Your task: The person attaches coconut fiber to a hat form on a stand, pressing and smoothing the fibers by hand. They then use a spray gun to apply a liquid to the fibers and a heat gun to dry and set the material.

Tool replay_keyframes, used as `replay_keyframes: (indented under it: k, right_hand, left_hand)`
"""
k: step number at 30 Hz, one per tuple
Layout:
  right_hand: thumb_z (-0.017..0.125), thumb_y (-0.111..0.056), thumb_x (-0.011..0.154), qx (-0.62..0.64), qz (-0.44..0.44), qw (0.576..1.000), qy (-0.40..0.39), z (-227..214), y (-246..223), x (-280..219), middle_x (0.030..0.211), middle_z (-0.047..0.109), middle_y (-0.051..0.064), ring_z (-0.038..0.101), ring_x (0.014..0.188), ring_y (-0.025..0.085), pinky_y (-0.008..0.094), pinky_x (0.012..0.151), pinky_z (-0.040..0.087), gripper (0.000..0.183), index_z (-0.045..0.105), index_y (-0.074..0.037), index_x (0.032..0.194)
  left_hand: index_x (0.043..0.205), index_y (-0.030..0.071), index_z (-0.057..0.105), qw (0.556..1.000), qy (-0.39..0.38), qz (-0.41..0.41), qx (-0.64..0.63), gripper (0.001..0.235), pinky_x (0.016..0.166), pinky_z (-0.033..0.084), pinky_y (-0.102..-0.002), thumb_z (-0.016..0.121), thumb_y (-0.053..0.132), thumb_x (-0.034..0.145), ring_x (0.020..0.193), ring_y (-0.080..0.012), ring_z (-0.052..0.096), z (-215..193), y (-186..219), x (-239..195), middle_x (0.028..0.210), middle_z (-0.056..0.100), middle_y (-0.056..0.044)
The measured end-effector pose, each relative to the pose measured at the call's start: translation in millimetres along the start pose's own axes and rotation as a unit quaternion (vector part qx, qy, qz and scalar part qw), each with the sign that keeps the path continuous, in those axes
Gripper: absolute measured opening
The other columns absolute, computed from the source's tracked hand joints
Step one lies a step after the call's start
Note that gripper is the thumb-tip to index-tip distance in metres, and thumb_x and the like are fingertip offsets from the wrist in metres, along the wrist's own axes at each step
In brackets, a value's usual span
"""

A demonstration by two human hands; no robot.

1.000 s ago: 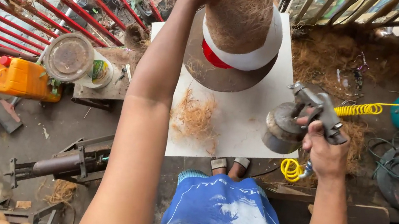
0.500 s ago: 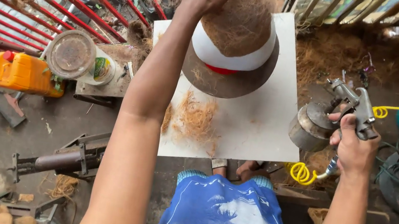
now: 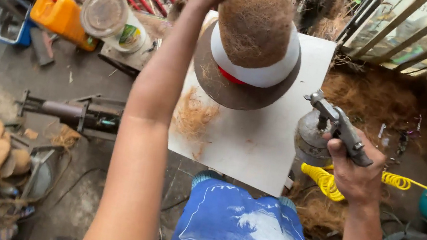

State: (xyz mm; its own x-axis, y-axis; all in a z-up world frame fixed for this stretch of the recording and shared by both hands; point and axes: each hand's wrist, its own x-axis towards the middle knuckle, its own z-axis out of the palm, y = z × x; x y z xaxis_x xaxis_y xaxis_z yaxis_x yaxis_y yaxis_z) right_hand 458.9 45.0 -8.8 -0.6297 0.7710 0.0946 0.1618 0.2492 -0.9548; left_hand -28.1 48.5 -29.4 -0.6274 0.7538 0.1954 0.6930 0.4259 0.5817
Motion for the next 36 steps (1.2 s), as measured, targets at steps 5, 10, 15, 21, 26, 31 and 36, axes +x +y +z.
replay_keyframes:
  k: [5, 10, 15, 21, 26, 31, 36]
  right_hand:
    - [0.06, -0.039, 0.096, -0.001, 0.008, 0.998, -0.059, -48.5, 9.7, 42.2, 0.099, 0.071, 0.009, 0.064, 0.087, 0.014, 0.028, 0.073, 0.053, 0.05, 0.064, 0.002, 0.124]
    - [0.065, -0.037, 0.094, 0.015, -0.019, 0.994, -0.109, -77.9, 37.5, 76.1, 0.099, 0.067, 0.009, 0.061, 0.088, 0.017, 0.032, 0.068, 0.048, 0.045, 0.067, 0.002, 0.115]
    - [0.067, -0.041, 0.095, 0.034, -0.034, 0.989, -0.14, -83.3, 66.0, 108.8, 0.086, 0.055, 0.004, 0.049, 0.074, 0.014, 0.03, 0.06, 0.039, 0.043, 0.064, 0.0, 0.107]
    - [0.067, -0.039, 0.098, 0.031, -0.053, 0.986, -0.158, -80.6, 84.9, 140.5, 0.083, 0.057, 0.007, 0.055, 0.066, 0.016, 0.03, 0.053, 0.046, 0.04, 0.062, 0.0, 0.109]
    - [0.062, -0.052, 0.097, 0.014, -0.009, 0.985, -0.171, -84.1, 85.9, 164.5, 0.074, 0.052, 0.002, 0.048, 0.056, 0.012, 0.03, 0.048, 0.041, 0.048, 0.06, -0.005, 0.106]
    - [0.065, -0.046, 0.1, 0.096, 0.002, 0.987, -0.132, -88.6, 87.1, 186.7, 0.1, 0.071, 0.011, 0.057, 0.059, 0.012, 0.025, 0.051, 0.051, 0.049, 0.064, 0.001, 0.114]
    - [0.063, -0.047, 0.106, 0.034, -0.034, 0.993, -0.112, -105.5, 81.3, 190.0, 0.099, 0.071, 0.012, 0.059, 0.065, 0.015, 0.03, 0.053, 0.047, 0.048, 0.069, 0.0, 0.11]
  left_hand:
    - [0.106, 0.015, 0.054, 0.994, 0.015, -0.111, 0.014, 0.045, 0.079, 0.051, -0.04, 0.071, 0.05, 0.082, 0.094, -0.0224, 0.058, -42.6, 41.8, -29.4, 0.105, 0.059, -0.006]
    - [0.098, 0.016, 0.062, 0.986, 0.027, -0.165, 0.009, 0.029, 0.042, 0.062, -0.029, 0.065, 0.04, 0.082, 0.076, -0.016, 0.065, -70.4, 96.6, -49.9, 0.094, 0.061, -0.001]
    - [0.108, 0.015, 0.058, 0.986, 0.04, -0.159, 0.035, 0.028, 0.049, 0.06, -0.029, 0.057, 0.031, 0.085, 0.08, -0.017, 0.063, -76.3, 106.7, -60.0, 0.101, 0.059, -0.004]
    - [0.124, 0.014, 0.051, 0.989, 0.037, -0.133, 0.055, 0.035, 0.061, 0.056, -0.029, 0.043, 0.016, 0.089, 0.087, -0.0188, 0.059, -88.5, 105.8, -67.8, 0.115, 0.056, -0.009]
    - [0.136, 0.013, 0.046, 0.992, 0.03, -0.109, 0.056, 0.045, 0.071, 0.053, -0.029, 0.033, 0.005, 0.093, 0.092, -0.0201, 0.056, -95.3, 100.4, -72.4, 0.125, 0.054, -0.013]
    - [0.146, 0.01, 0.045, 0.984, 0.018, 0.042, 0.172, 0.056, 0.071, 0.041, -0.038, 0.021, 0.001, 0.096, 0.09, -0.0296, 0.046, -105.5, 104.8, -83.8, 0.121, 0.049, -0.022]
    - [0.123, -0.001, 0.056, 0.98, 0.08, 0.071, -0.169, 0.032, 0.098, 0.049, -0.037, 0.052, 0.024, 0.103, 0.11, -0.0268, 0.059, -90.1, 177.9, -130.4, 0.119, 0.058, -0.018]
